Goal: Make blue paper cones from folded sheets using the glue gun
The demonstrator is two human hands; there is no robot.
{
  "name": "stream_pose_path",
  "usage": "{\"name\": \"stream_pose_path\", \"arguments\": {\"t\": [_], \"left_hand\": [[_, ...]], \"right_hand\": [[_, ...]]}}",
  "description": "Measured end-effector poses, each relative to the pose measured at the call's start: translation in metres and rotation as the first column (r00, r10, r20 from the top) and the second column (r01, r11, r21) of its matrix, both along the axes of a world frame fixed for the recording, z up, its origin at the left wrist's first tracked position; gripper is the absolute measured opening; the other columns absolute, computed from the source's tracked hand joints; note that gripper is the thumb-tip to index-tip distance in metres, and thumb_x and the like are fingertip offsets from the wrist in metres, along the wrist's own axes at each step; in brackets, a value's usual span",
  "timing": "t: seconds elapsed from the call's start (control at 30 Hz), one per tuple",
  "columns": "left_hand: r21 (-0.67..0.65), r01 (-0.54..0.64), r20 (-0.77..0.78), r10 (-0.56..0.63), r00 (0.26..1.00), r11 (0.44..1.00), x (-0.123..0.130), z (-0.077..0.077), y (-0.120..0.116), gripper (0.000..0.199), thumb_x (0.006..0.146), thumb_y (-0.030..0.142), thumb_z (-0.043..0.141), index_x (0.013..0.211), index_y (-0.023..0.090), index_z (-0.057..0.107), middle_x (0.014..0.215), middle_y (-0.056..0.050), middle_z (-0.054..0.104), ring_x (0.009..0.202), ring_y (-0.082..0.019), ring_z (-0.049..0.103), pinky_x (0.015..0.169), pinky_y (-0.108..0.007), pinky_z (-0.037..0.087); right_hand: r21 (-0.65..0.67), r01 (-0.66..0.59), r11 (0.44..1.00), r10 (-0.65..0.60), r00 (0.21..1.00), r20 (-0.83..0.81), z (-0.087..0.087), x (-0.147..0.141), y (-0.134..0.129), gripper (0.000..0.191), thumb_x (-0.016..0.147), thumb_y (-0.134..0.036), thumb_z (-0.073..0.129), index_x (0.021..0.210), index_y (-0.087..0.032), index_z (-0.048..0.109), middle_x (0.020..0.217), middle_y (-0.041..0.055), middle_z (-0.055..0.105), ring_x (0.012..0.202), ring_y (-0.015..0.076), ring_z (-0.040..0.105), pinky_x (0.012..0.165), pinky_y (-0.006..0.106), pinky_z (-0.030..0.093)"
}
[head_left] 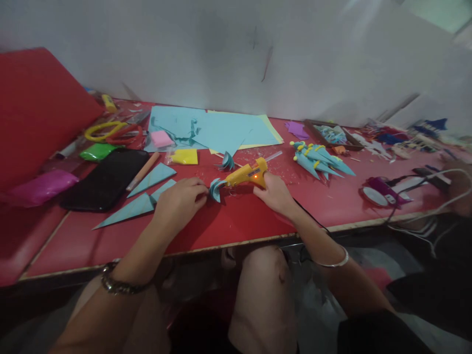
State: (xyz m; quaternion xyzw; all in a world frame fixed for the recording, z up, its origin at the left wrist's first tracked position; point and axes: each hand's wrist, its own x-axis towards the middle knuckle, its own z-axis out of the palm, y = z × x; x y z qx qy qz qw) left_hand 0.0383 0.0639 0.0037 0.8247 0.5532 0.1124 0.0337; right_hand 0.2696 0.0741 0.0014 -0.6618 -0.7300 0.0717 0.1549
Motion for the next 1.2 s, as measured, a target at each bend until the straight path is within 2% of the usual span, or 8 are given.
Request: {"name": "stream_pose_path", "arguments": {"t": [0.37,0.63,0.97,1.1,1.2], "left_hand": [[0.001,0.004,-0.002,-0.004,1.0,1.0,0.001,0.0,0.0,0.023,0.081,0.025,0.042,0.084,0.022,0.064,0.099,-0.001,0.064,0.091,-0.02,0.057,0.066,-0.029,0.04],[-0.004,0.007,-0.004,-0.007,1.0,1.0,0.001,0.0,0.001,0.023,0.08,0.025,0.041,0.083,0.024,0.064,0.1,-0.001,0.064,0.092,-0.019,0.057,0.068,-0.028,0.04],[0.003,0.021,0.005,-0.021,1.0,1.0,0.0,0.0,0.001,0.025,0.08,0.025,0.04,0.084,0.023,0.064,0.1,-0.002,0.064,0.092,-0.019,0.057,0.069,-0.029,0.042],[0.004,0.026,0.008,-0.026,1.0,1.0,0.001,0.002,0.001,0.026,0.08,0.025,0.039,0.083,0.023,0.064,0.1,-0.002,0.064,0.092,-0.019,0.057,0.071,-0.029,0.042],[0.001,0.027,0.013,-0.027,1.0,1.0,0.0,0.001,0.001,0.026,0.08,0.025,0.039,0.083,0.023,0.064,0.1,-0.002,0.065,0.092,-0.019,0.057,0.071,-0.029,0.042]], "right_hand": [[0.033,0.009,0.999,-0.009,1.0,0.007,-0.002,-0.003,0.0,0.021,0.074,-0.025,0.045,0.09,-0.014,0.052,0.085,0.0112,0.063,0.074,0.022,0.058,0.056,0.027,0.034],[0.061,0.001,0.998,-0.003,1.0,0.026,-0.004,-0.003,0.001,0.02,0.075,-0.025,0.044,0.09,-0.014,0.052,0.083,0.0107,0.063,0.073,0.0215,0.058,0.057,0.027,0.034],[0.075,0.046,0.996,-0.049,0.998,0.039,-0.001,-0.004,0.001,0.021,0.076,-0.025,0.044,0.092,-0.014,0.052,0.085,0.0122,0.063,0.074,0.0227,0.059,0.058,0.028,0.036],[0.115,0.088,0.989,-0.089,0.996,0.002,0.003,0.004,-0.001,0.02,0.075,-0.026,0.046,0.09,-0.014,0.052,0.086,0.0115,0.063,0.076,0.0226,0.059,0.059,0.028,0.037],[0.156,0.155,0.976,-0.15,0.988,-0.048,0.006,0.015,-0.003,0.021,0.072,-0.03,0.05,0.088,-0.015,0.053,0.08,0.0096,0.063,0.074,0.0225,0.059,0.058,0.028,0.038]]}}
